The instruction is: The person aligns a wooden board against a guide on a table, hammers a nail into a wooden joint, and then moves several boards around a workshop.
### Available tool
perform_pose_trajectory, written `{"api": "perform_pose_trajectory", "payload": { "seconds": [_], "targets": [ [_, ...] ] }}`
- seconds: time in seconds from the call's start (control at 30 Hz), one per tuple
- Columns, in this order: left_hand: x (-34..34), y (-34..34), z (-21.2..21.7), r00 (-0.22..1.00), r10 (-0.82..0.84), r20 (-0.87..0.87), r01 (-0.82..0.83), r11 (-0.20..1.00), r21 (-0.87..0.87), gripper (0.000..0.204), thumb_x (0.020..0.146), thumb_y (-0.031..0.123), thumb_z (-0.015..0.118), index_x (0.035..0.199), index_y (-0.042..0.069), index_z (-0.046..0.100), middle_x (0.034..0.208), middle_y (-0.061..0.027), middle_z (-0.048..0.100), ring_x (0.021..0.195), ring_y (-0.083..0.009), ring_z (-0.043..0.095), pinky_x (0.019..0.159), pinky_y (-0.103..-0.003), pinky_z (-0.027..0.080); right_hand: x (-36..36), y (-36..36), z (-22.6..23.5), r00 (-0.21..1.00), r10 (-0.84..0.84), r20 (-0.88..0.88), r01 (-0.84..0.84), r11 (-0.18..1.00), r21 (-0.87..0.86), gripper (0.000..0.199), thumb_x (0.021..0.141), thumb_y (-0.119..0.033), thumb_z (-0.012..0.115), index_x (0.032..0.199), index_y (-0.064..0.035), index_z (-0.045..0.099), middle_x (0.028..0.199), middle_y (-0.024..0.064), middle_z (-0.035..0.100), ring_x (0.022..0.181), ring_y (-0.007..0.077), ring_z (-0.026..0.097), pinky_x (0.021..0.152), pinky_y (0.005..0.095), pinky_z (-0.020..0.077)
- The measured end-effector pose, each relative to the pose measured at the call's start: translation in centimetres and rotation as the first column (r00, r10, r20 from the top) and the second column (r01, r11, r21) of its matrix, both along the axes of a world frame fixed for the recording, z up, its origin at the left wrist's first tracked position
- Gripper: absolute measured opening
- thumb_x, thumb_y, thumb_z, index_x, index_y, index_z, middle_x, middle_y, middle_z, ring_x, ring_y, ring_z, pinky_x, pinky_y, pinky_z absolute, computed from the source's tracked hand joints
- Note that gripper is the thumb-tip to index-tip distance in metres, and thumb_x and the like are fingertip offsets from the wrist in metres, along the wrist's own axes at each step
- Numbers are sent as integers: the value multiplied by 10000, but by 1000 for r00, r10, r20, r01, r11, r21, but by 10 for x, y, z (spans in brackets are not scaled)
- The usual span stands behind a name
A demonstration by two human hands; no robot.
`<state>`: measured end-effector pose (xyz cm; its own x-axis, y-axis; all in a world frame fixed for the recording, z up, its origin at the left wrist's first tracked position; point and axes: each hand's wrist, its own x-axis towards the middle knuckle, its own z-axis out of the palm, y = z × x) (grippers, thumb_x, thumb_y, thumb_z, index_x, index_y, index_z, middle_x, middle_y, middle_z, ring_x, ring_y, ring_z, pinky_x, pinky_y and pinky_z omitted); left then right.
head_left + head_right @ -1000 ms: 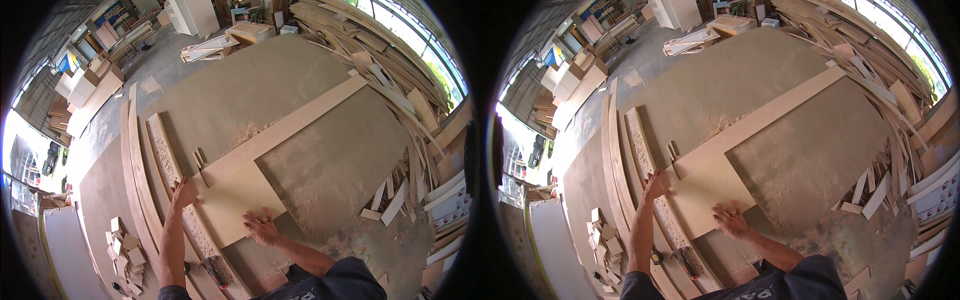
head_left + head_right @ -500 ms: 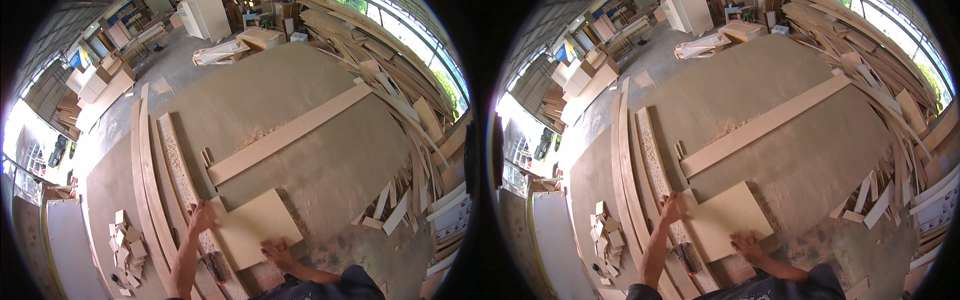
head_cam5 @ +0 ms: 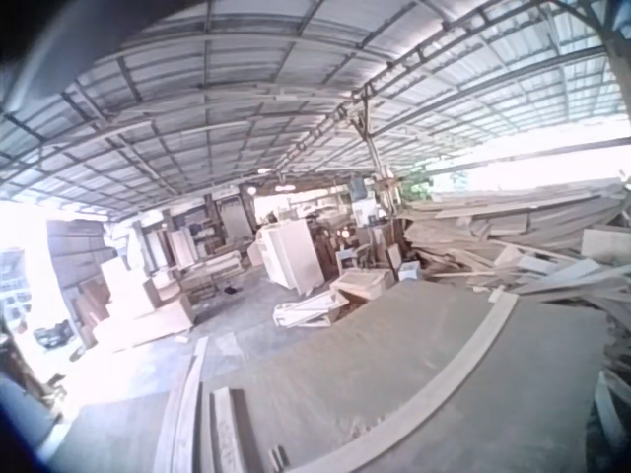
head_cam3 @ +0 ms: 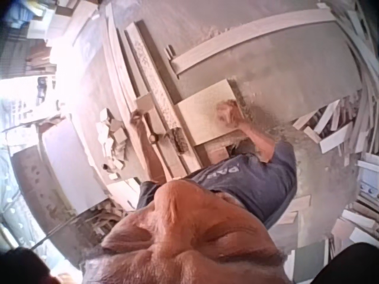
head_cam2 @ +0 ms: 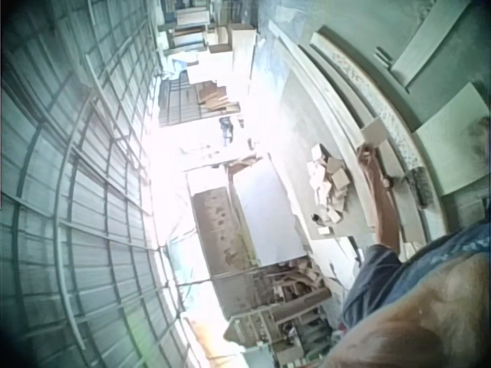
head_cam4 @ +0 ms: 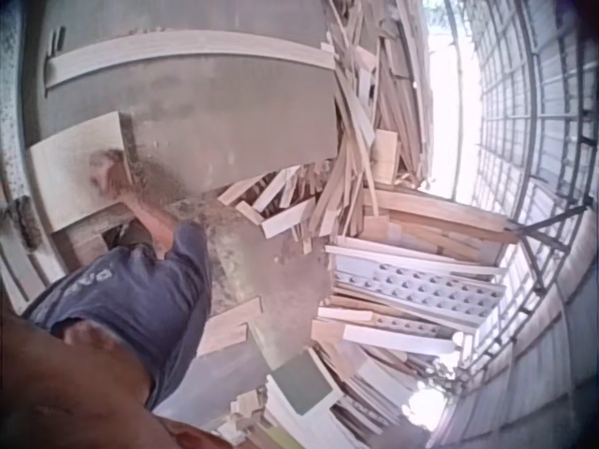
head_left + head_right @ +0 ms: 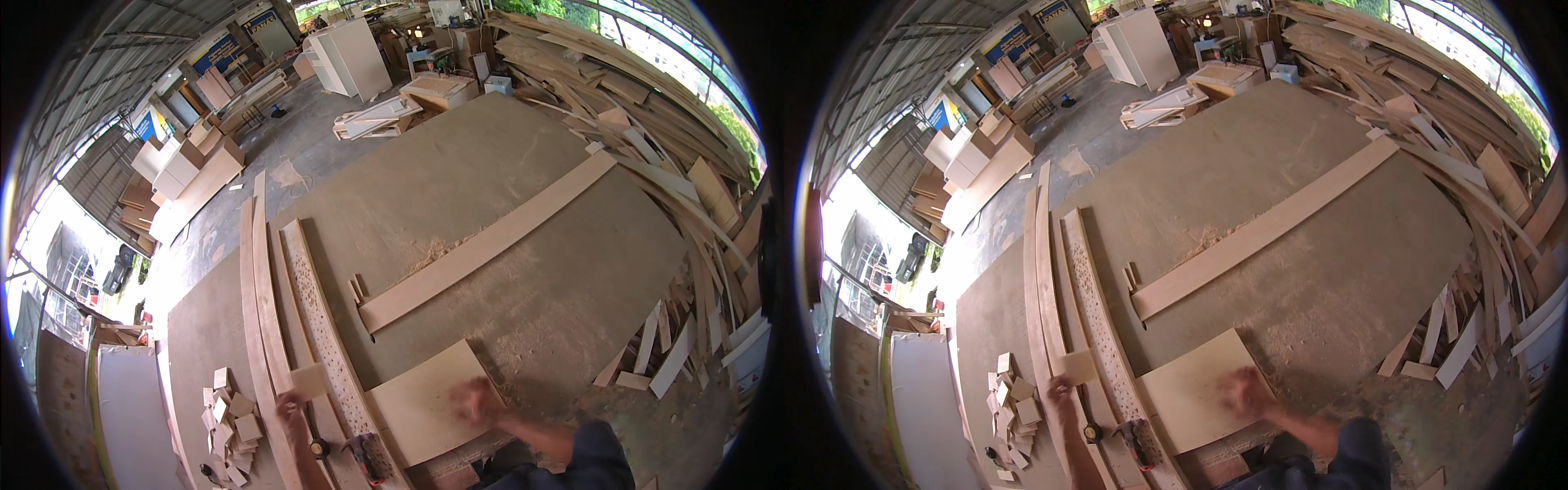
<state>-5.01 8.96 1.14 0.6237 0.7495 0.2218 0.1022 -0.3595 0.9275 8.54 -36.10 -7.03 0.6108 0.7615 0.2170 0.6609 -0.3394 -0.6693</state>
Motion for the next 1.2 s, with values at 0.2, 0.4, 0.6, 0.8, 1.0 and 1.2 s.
{"api": "perform_pose_trajectory", "payload": {
  "seconds": [0.2,0.4,0.6,0.8,1.0,1.2],
  "targets": [
    [-144,67,-19,516,819,248,-811,561,-166,341,908,112,551,1202,-49,617,1158,-183,636,1065,-297,589,982,-424,433,163,15,-10,911,-406,77,395,910,126,394,832,-194,645,1183,-15,631,1263,148,592,1183,341,540,1016,494,402],
    [-177,-32,-80,493,870,-3,-817,461,-346,268,888,21,548,1143,-39,607,1063,-133,623,1011,-275,599,941,-402,458,279,47,15,864,-394,314,472,851,-232,737,804,-41,639,1486,-55,359,1579,113,268,1424,313,330,1158,536,288],
    [-156,-101,-66,730,683,-23,-677,718,-165,329,831,-8,656,1158,-4,626,1031,-96,609,955,-199,576,893,-353,455,334,57,38,950,-122,288,290,689,-664,792,784,-43,707,1495,-100,363,1572,56,315,1444,276,327,1218,593,173],
    [-122,-127,-12,806,574,-148,-566,819,91,222,865,60,669,1084,29,662,988,-47,592,901,-160,562,775,-304,443,329,-3,57,921,-35,388,300,699,-649,735,733,-59,753,1413,-103,477,1453,55,455,1368,250,424,1189,616,203],
    [-78,-143,-1,935,304,-184,-241,923,299,322,813,100,735,1119,42,655,1055,-79,621,959,-224,575,820,-331,449,279,-24,67,942,121,314,124,742,-659,824,593,-212,821,1358,-104,536,1346,81,513,1281,263,463,1067,549,334],
    [-18,-168,7,820,-115,-561,389,830,399,583,672,220,863,1193,87,636,1251,-116,537,1212,-346,435,1041,-477,364,240,15,45,929,207,306,41,765,-643,921,553,-292,865,1385,-108,517,1328,115,509,1292,288,440,1064,553,342]
  ]
}}
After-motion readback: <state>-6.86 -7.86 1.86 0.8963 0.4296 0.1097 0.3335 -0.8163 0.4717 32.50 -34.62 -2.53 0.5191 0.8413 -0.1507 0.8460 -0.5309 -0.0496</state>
